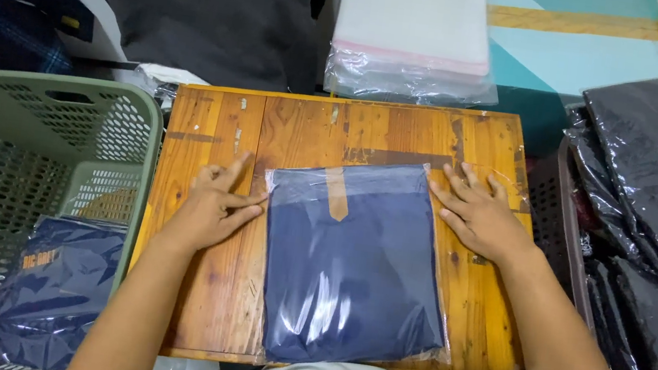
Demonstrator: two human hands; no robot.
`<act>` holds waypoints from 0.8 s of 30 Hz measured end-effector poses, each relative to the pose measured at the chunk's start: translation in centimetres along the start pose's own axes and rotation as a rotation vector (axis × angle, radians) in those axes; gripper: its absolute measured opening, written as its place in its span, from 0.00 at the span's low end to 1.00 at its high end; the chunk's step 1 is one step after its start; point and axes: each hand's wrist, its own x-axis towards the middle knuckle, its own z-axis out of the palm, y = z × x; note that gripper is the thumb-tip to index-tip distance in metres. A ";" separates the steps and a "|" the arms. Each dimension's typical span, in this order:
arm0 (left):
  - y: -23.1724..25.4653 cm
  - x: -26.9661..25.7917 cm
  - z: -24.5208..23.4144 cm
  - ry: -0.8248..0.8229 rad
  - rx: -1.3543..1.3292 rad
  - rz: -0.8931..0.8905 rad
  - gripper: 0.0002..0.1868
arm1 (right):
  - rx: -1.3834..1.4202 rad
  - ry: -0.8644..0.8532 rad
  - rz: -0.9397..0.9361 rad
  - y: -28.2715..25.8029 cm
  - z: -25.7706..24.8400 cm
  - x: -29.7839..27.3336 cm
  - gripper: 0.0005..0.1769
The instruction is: Folding shirts and placing them into clear plastic bags for final packaging.
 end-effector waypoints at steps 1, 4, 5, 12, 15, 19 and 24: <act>-0.1 -0.1 -0.1 0.003 -0.001 -0.001 0.12 | -0.003 0.000 -0.002 0.8 0.6 -0.4 0.29; 0.1 0.3 -0.6 0.130 -0.192 -0.081 0.10 | 0.034 0.206 -0.012 2.3 1.7 -0.9 0.26; 0.7 0.4 -0.9 0.214 -0.133 -0.081 0.12 | 0.112 0.326 0.043 2.2 1.8 -0.8 0.25; 12.6 4.7 -1.3 -0.074 0.099 0.162 0.24 | 0.150 0.420 -0.057 -7.4 0.3 3.6 0.33; 12.9 4.6 0.9 -0.308 0.184 0.188 0.33 | 0.031 0.032 0.033 -12.2 0.1 4.2 0.41; 11.9 3.9 1.4 -0.311 0.163 0.200 0.33 | -0.027 -0.029 0.041 -12.5 0.8 3.9 0.45; 12.0 3.8 1.7 -0.241 0.195 0.191 0.34 | -0.059 -0.098 0.129 -14.0 -0.8 3.6 0.46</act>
